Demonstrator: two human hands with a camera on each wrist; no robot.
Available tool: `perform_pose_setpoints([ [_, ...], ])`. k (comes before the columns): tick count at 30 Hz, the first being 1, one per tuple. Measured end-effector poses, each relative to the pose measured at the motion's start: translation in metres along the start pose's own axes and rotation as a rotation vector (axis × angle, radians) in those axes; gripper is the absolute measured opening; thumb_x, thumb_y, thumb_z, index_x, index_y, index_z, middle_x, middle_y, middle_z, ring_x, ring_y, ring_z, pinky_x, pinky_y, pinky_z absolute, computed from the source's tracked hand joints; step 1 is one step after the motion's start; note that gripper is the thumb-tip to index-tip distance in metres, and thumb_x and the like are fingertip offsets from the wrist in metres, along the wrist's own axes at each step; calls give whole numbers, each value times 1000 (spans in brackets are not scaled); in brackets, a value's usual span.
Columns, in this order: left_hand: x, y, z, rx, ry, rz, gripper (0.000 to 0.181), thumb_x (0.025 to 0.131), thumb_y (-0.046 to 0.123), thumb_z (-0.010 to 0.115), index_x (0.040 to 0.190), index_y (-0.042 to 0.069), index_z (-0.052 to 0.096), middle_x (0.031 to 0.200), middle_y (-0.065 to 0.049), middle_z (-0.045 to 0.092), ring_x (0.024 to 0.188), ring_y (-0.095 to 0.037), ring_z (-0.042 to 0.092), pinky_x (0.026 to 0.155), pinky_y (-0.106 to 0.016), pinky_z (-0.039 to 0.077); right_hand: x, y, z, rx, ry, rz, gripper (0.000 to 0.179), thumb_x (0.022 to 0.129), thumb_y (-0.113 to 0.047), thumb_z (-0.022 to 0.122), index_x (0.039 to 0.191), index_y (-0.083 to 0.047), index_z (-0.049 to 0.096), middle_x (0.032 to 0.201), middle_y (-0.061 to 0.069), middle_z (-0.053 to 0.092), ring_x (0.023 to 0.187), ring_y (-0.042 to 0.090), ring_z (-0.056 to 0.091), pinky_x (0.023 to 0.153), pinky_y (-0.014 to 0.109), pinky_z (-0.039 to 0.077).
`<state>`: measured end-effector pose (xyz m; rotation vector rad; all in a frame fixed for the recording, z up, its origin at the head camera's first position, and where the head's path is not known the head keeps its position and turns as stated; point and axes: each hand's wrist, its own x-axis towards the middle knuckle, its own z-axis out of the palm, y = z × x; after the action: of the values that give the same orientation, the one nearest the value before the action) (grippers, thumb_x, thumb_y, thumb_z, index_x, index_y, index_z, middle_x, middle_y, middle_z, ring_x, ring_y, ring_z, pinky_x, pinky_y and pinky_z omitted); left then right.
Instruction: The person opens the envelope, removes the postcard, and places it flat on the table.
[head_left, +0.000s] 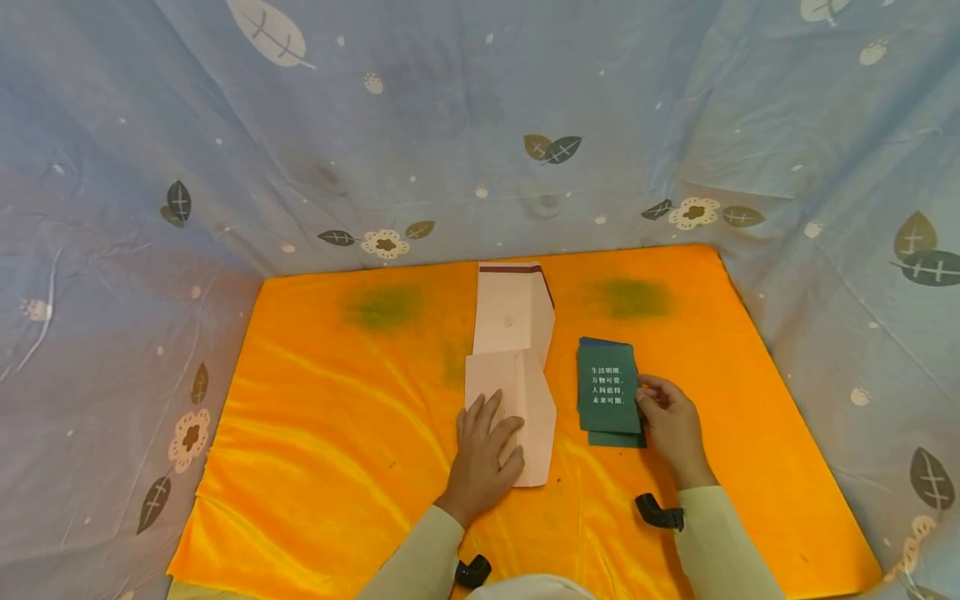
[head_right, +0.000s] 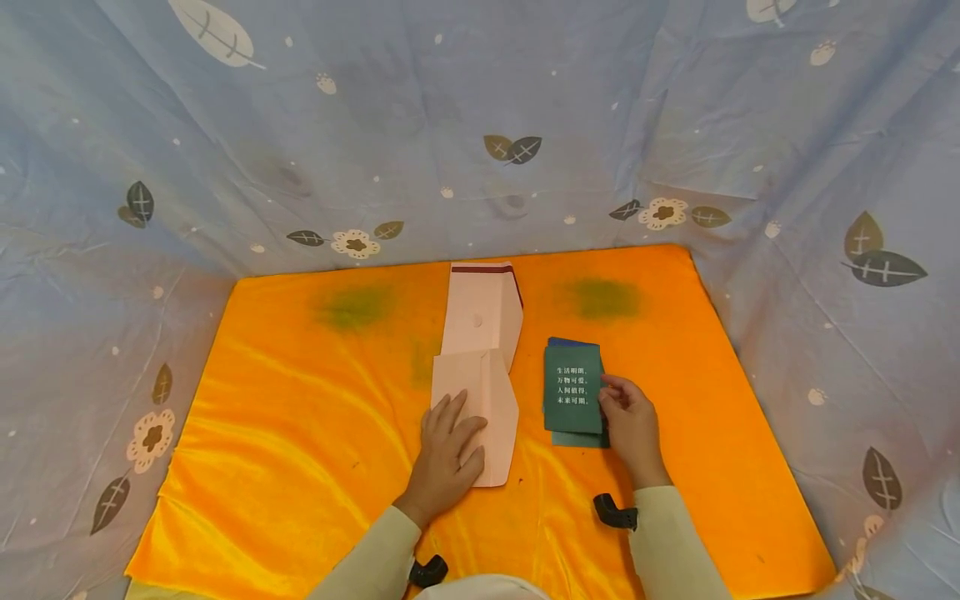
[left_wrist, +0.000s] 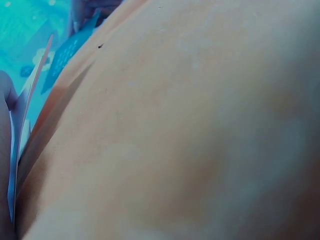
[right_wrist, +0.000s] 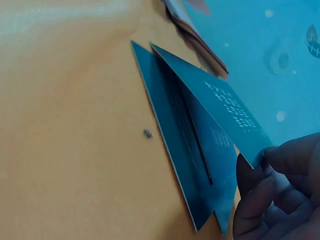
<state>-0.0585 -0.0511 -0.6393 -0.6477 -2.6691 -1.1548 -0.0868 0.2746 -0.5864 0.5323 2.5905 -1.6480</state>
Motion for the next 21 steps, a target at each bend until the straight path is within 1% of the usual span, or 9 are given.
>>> perform_pose_setpoints([
  [6, 0, 0, 0, 0, -3, -2, 32, 102, 24, 63, 133, 20, 71, 172, -15, 37, 158, -44, 28, 119, -78, 14, -2, 4, -1, -44, 10, -11, 38, 114, -22, 60, 147, -2, 64, 125, 19, 66, 104, 29, 63, 76, 19, 53],
  [12, 1, 0, 0, -2, 6, 7, 32, 102, 24, 63, 133, 20, 71, 171, -16, 37, 157, -45, 29, 118, -78, 15, -2, 7, -1, -101, 37, -14, 37, 112, -22, 64, 143, -2, 66, 122, 18, 70, 107, 31, 61, 76, 21, 49],
  [17, 1, 0, 1, -4, 8, 11, 32, 102, 23, 64, 133, 20, 71, 171, -16, 38, 157, -45, 29, 118, -79, 15, -4, 8, -1, -93, 43, 7, 38, 113, -25, 63, 141, -1, 67, 125, 20, 69, 108, 34, 64, 75, 19, 51],
  [21, 0, -1, 2, -6, 12, 17, 32, 101, 22, 65, 132, 19, 71, 171, -18, 38, 156, -47, 30, 117, -80, 16, -5, 8, -1, -80, 33, 6, 40, 114, -29, 61, 142, -2, 67, 127, 20, 69, 106, 33, 66, 73, 20, 55],
])
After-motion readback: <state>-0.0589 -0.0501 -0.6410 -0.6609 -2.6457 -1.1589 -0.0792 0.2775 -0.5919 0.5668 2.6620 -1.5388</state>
